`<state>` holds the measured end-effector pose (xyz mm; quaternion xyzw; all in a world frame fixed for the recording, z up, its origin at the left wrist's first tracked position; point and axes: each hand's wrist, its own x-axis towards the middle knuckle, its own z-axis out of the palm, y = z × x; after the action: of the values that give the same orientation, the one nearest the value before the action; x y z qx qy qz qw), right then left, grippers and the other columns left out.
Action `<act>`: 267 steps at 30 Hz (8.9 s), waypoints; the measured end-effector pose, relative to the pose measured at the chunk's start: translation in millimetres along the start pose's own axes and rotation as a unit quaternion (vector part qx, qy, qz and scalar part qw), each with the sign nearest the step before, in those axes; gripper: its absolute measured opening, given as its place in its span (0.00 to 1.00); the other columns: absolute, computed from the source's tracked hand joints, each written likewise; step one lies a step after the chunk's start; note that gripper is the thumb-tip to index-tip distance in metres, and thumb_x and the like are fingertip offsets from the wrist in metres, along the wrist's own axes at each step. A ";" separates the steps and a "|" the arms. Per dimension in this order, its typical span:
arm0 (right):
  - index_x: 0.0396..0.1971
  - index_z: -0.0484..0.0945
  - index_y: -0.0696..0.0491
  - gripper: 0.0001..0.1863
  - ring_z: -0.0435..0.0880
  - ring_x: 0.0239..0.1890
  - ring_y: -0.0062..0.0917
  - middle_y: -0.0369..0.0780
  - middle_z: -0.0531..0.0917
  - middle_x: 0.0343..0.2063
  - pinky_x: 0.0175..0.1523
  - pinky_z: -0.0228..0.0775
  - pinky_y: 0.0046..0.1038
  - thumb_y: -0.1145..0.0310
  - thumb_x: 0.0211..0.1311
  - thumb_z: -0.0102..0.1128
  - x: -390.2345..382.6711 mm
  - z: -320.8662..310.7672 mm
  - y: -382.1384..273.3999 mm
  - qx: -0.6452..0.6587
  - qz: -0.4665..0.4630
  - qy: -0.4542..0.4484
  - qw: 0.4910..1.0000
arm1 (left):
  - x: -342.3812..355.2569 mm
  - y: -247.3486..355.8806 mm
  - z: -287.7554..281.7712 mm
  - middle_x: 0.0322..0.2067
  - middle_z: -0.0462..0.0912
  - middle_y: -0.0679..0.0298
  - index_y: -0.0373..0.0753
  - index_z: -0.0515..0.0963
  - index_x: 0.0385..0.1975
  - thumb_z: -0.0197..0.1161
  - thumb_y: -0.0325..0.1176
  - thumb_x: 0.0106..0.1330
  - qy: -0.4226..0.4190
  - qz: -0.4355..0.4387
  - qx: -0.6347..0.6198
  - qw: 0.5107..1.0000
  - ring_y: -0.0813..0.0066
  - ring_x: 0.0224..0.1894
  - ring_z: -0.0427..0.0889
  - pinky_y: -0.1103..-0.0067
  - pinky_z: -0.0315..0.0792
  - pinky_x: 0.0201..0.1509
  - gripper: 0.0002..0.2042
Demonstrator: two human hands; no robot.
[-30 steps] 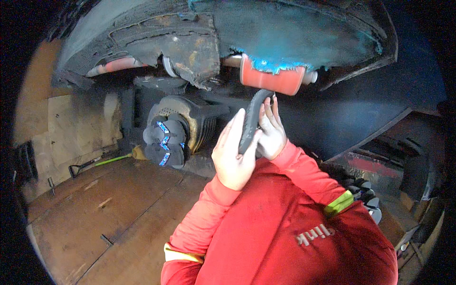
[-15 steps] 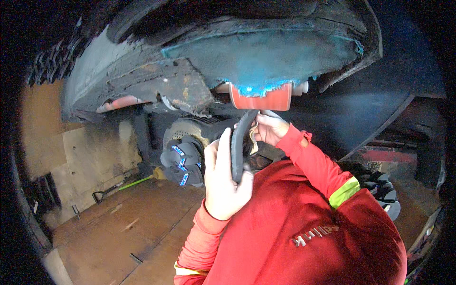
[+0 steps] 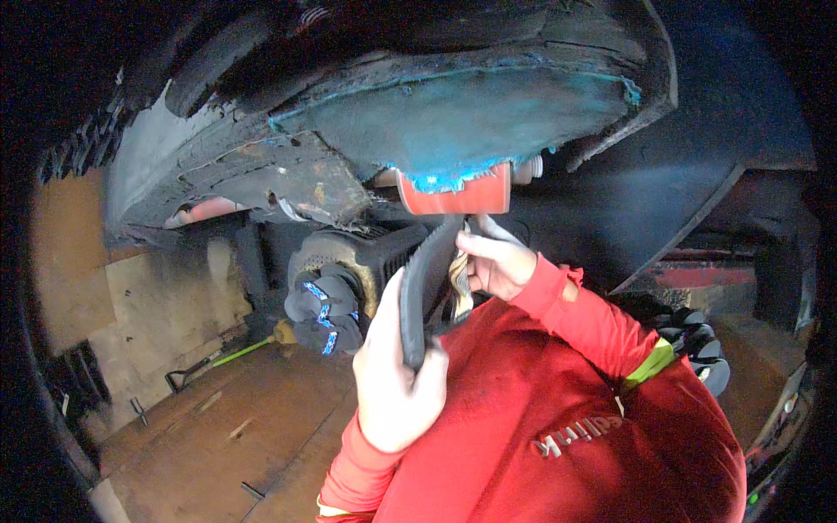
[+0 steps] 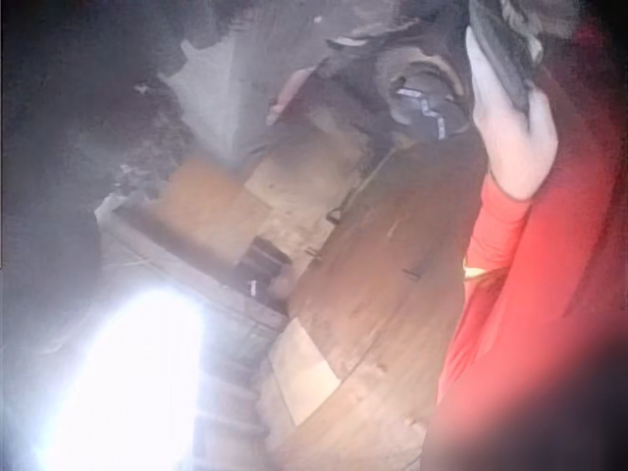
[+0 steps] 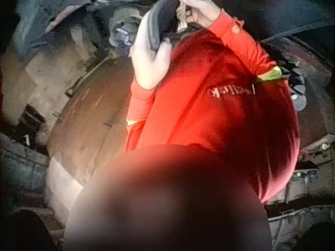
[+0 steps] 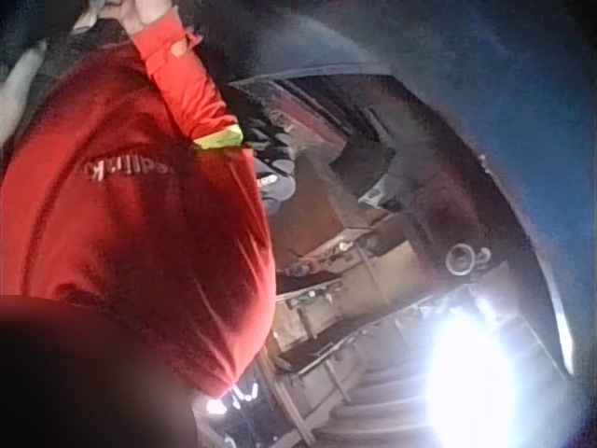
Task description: The person repeatedly presses the soles of flip-flops against a rotating grinding wheel to smooth or shape them. After each sandal, they place it on a growing stack on the workbench and pick up the next one. The process continues for multiple sandals in a repetitive cycle.
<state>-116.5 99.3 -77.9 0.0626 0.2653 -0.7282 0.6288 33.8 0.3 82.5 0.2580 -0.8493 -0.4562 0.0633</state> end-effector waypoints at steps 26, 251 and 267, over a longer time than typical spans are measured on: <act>0.76 0.14 0.39 0.73 0.68 0.68 0.28 0.46 0.62 0.69 0.67 0.68 0.30 0.85 0.51 0.70 -10.6 -23.0 49.4 -0.291 -0.186 -0.094 0.934 | -13.0 -127.3 53.7 0.71 0.64 0.48 0.32 0.61 0.72 0.71 0.28 0.63 -0.039 -0.020 -0.213 0.976 0.58 0.73 0.64 0.67 0.58 0.76 0.37; 0.64 0.70 0.59 0.40 0.79 0.62 0.44 0.52 0.79 0.58 0.65 0.71 0.38 0.66 0.51 0.78 -18.8 -11.2 39.4 -0.583 -0.201 0.018 0.787 | 62.5 -80.8 67.8 0.35 0.87 0.45 0.31 0.82 0.48 0.71 0.43 0.64 0.135 0.036 0.000 0.990 0.53 0.36 0.89 0.69 0.81 0.40 0.21; 0.64 0.71 0.56 0.35 0.83 0.56 0.45 0.53 0.77 0.60 0.58 0.76 0.37 0.71 0.55 0.73 -24.2 -15.5 24.5 -0.623 -0.226 -0.042 0.748 | 49.6 -75.4 76.7 0.40 0.87 0.49 0.27 0.80 0.50 0.71 0.36 0.64 0.158 -0.008 -0.070 0.985 0.56 0.39 0.89 0.72 0.81 0.44 0.20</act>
<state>-92.1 126.2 -88.4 -0.4354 0.6396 -0.5243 0.3555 -6.4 -1.4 -28.8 0.3284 -0.7924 -0.4687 0.2112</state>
